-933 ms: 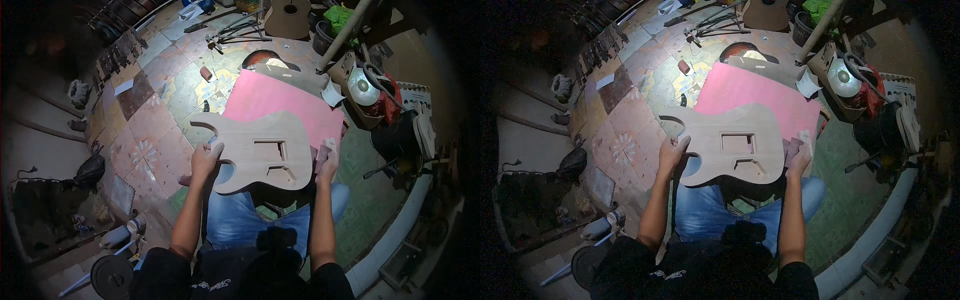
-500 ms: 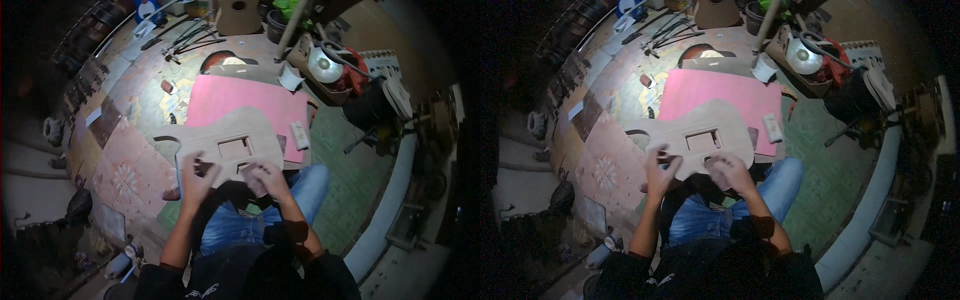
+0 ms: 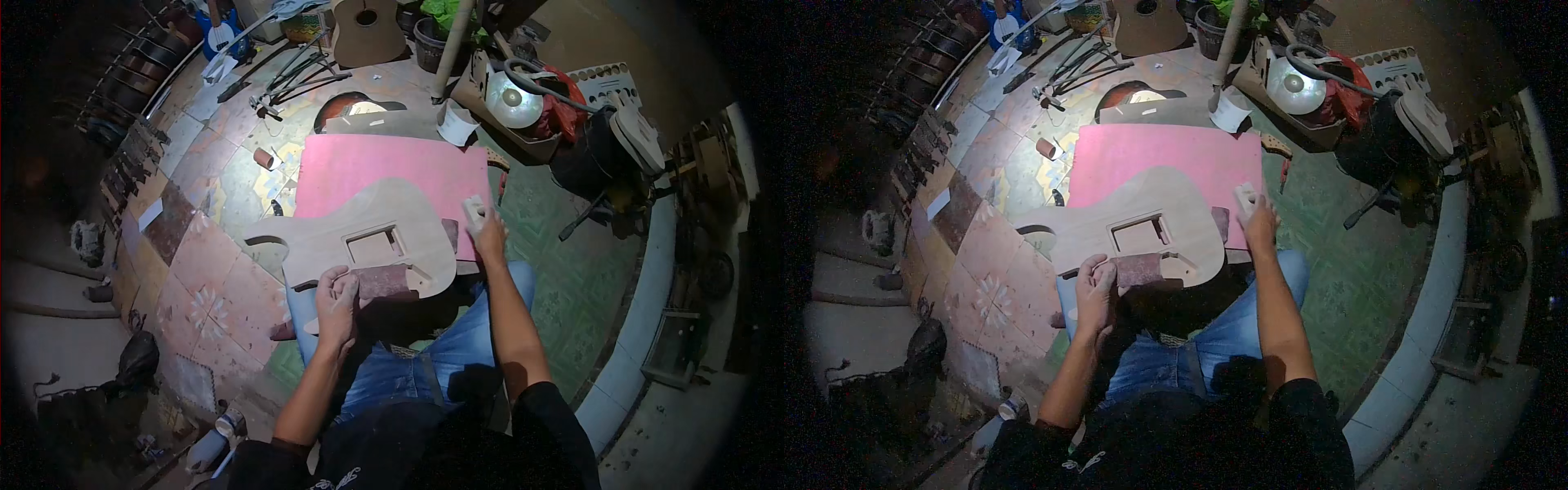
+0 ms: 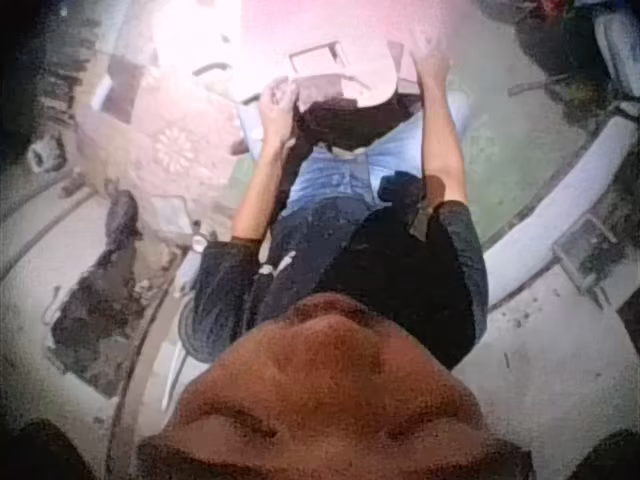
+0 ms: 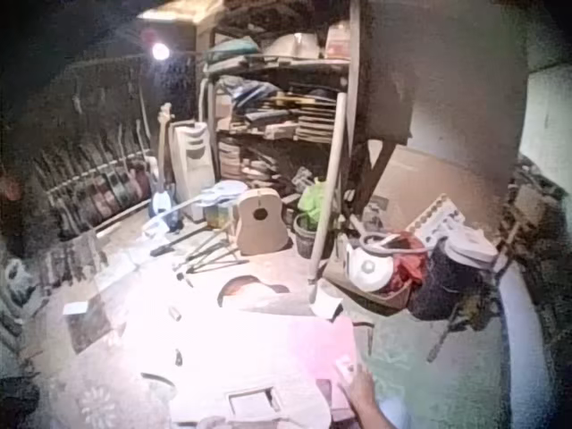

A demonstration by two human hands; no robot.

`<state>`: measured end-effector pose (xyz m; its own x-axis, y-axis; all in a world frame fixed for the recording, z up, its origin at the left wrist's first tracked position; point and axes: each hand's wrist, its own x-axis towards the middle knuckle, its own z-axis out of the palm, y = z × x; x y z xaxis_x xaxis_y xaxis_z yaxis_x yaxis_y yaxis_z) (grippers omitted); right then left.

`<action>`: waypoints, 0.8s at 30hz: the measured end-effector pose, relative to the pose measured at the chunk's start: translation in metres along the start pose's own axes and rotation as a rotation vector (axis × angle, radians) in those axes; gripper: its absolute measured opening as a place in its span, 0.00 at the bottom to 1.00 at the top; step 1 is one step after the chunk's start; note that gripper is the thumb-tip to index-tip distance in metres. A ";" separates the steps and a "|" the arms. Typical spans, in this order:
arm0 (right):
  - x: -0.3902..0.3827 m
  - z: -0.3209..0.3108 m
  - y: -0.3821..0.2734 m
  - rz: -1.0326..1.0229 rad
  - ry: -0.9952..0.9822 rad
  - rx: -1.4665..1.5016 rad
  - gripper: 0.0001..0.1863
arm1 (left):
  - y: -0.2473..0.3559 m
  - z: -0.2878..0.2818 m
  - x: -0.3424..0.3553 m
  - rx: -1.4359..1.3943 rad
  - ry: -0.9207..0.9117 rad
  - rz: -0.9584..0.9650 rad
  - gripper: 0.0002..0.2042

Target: The person sands the surfaces and edges of a wooden electric guitar body using a sanding block, turning the body over and around to reach different sides.

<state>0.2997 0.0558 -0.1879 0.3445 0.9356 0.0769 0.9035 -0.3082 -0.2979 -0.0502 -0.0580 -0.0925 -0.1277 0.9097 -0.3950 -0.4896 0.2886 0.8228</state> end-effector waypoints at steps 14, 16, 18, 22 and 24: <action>-0.170 -0.089 -0.149 0.290 -0.741 1.825 0.35 | 0.019 0.036 -0.031 0.120 -0.057 0.098 0.18; -0.175 -0.092 -0.153 0.133 -0.696 1.891 0.44 | 0.017 0.034 -0.033 0.119 -0.033 0.144 0.18; -0.179 -0.095 -0.149 0.112 -0.726 1.810 0.46 | 0.016 0.033 -0.034 0.114 -0.007 0.189 0.18; -0.187 -0.084 -0.144 -0.025 -0.704 1.589 0.43 | 0.015 0.034 -0.042 0.216 0.081 0.269 0.17; -0.189 -0.083 -0.142 0.027 -0.764 1.594 0.42 | 0.012 0.032 -0.042 0.280 0.125 0.309 0.16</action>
<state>0.1279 -0.0914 -0.0817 -0.2526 0.9411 -0.2249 -0.3640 -0.3078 -0.8791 -0.0237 -0.0835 -0.0526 -0.3433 0.9280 -0.1448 -0.1616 0.0935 0.9824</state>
